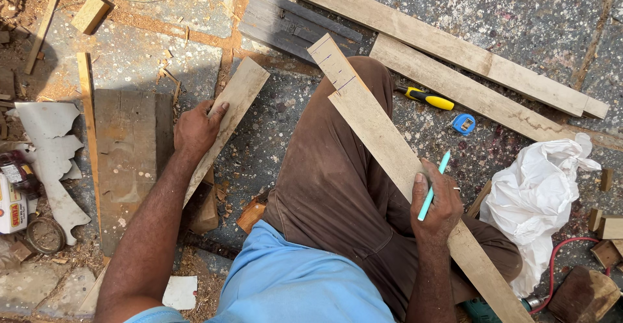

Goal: The person measures and marks wooden boards with a pencil and a tape measure while sitting on the workshop floor.

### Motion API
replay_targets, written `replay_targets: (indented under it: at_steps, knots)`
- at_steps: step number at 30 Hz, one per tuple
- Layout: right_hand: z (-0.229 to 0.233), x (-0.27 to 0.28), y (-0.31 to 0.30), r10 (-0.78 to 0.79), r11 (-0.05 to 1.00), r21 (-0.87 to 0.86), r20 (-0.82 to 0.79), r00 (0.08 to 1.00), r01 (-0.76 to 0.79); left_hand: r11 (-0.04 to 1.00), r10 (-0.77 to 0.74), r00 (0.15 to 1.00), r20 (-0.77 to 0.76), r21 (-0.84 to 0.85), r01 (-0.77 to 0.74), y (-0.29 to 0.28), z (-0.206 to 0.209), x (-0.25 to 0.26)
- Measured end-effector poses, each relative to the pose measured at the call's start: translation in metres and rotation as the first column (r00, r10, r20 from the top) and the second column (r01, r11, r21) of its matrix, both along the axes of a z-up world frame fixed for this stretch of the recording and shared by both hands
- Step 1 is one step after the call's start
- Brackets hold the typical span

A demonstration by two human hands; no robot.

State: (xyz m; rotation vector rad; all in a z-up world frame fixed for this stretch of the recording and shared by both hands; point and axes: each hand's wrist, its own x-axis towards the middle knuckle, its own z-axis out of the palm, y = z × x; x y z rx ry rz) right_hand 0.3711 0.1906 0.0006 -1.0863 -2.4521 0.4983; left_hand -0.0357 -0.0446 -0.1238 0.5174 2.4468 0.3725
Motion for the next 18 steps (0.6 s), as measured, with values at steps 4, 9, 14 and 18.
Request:
replay_targets:
  at_steps: [4,9,14,18]
  knots:
    - [-0.002,0.002,0.0,0.009,1.0,0.02,0.003,1.0,-0.009,0.996,-0.03,0.999,0.034,-0.078,0.032,0.004,-0.009,0.004]
    - [0.0,0.003,0.003,-0.01,1.0,-0.017,0.052,0.999,0.011,0.996,-0.018,1.0,0.024,-0.084,0.02,0.008,-0.005,0.008]
    - [0.011,0.04,0.012,0.009,1.0,-0.03,0.058,0.998,-0.008,0.903,-0.036,0.822,-0.569,0.333,0.271,0.012,0.025,0.034]
    - [0.01,0.081,0.027,-0.105,0.879,-0.413,0.325,0.94,0.24,0.682,-0.001,0.917,-0.4,0.67,0.292,0.039,0.058,0.091]
